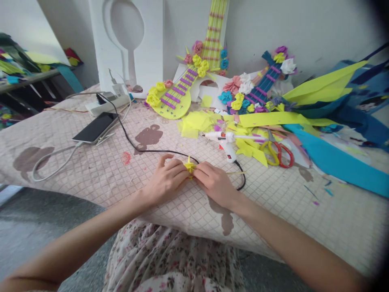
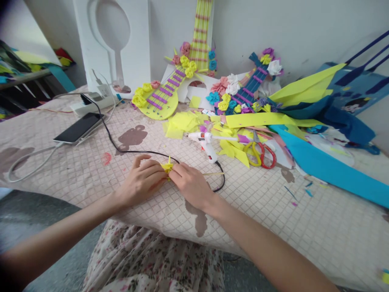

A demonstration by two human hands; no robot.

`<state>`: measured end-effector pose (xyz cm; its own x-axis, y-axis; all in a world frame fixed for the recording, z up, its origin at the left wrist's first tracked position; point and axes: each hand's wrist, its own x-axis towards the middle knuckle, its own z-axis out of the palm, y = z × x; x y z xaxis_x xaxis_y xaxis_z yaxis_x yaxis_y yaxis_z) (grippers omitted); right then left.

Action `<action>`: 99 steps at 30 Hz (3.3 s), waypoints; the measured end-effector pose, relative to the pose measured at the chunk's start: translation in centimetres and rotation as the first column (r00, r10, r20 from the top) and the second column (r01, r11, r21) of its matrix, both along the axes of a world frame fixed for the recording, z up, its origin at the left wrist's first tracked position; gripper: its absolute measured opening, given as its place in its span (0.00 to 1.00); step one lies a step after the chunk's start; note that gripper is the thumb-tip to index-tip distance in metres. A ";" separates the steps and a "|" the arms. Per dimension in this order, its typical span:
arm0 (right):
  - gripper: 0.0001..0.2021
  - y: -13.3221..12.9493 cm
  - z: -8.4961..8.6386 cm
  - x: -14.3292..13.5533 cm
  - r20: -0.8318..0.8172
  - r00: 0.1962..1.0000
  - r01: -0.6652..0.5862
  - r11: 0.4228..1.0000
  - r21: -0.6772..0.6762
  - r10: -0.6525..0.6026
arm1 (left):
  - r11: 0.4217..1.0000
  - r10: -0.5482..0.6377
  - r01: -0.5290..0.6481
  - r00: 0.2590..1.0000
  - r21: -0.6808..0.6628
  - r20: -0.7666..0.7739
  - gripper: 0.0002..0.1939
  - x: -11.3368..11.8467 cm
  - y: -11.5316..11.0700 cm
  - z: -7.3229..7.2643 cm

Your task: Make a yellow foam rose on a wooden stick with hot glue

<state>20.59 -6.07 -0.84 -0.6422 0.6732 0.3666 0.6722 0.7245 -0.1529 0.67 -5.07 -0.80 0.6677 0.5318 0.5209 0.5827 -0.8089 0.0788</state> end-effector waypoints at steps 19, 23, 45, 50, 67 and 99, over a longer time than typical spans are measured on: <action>0.09 0.0 -0.1 0.1 -0.006 1.000 -0.010 1.000 -0.017 0.010 | 1.000 0.016 -0.015 0.999 0.009 -0.031 0.07 0.1 -0.2 0.1; 0.09 0.0 -0.3 0.0 0.031 1.000 0.002 1.000 -0.001 -0.002 | 1.000 0.002 -0.001 0.998 0.017 -0.063 0.07 0.1 -0.2 0.1; 0.02 -0.1 0.5 0.3 -0.167 0.984 -0.059 0.998 -0.003 0.058 | 0.999 0.013 -0.014 1.000 -0.035 -0.029 0.08 0.2 -0.2 0.0; 0.07 -0.3 0.3 0.1 -0.077 0.996 -0.051 0.997 0.052 0.055 | 0.999 0.021 -0.022 0.999 -0.040 -0.041 0.08 0.3 -0.3 0.0; 0.09 -0.6 0.1 0.0 -0.103 0.993 -0.060 0.998 0.027 0.062 | 0.999 0.022 -0.021 0.999 -0.044 0.034 0.07 0.3 -0.2 0.0; 0.06 -0.8 0.3 0.1 -0.134 0.991 0.011 0.999 -0.038 -0.016 | 0.996 -0.014 0.015 1.000 -0.084 0.020 0.08 0.1 -0.5 0.4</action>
<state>20.72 -6.87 -0.53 -0.5800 0.6962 0.4230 0.6532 0.7077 -0.2692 0.82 -5.55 -0.42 0.6657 0.5647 0.4878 0.5685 -0.8073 0.1586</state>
